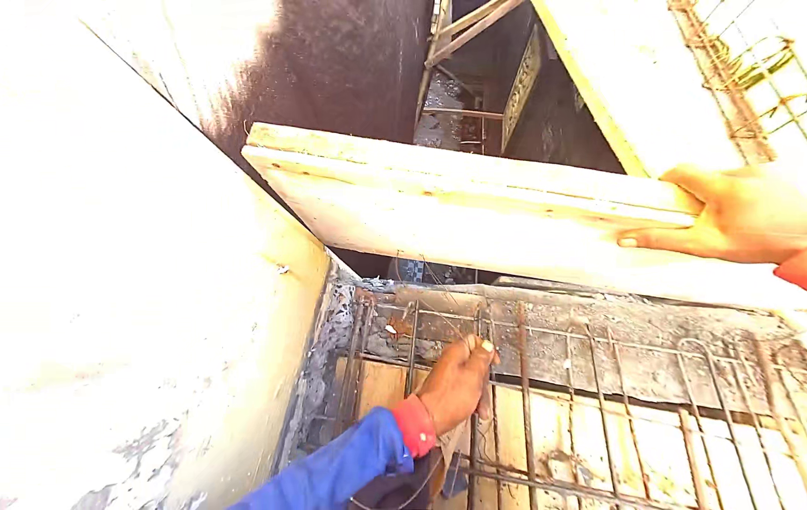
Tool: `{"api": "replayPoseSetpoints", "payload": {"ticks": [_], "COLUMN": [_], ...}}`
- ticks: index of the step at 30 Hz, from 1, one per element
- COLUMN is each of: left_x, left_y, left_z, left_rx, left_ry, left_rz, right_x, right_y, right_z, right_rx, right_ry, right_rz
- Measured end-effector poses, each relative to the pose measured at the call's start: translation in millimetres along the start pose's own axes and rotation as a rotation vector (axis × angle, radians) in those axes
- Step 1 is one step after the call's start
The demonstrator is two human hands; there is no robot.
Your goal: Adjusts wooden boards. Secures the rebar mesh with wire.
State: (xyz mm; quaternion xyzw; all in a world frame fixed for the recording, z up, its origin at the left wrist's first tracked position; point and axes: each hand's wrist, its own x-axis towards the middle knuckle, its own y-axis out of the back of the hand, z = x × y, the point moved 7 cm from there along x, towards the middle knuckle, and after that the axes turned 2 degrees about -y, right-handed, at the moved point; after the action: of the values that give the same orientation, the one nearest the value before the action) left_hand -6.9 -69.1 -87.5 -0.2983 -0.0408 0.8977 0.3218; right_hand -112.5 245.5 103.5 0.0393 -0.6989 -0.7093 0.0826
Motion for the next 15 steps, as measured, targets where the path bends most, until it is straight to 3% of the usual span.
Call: {"api": "replayPoseSetpoints", "payload": {"ticks": [8,15], "left_x": [-5.0,-0.8], "left_y": [-26.3,-15.1], "left_z": [-1.3,-7.0], "left_rx": [0.058,0.066], "left_ry": [0.012,0.021], "left_rz": [-0.186,-0.056], "right_x": [-6.2,-11.0], "right_y": [5.3,-4.6], "right_z": [37.0,-0.9], "right_rx": [0.020,-0.075], "right_ry": [0.065,0.021], "right_rz": [0.064,-0.066]}}
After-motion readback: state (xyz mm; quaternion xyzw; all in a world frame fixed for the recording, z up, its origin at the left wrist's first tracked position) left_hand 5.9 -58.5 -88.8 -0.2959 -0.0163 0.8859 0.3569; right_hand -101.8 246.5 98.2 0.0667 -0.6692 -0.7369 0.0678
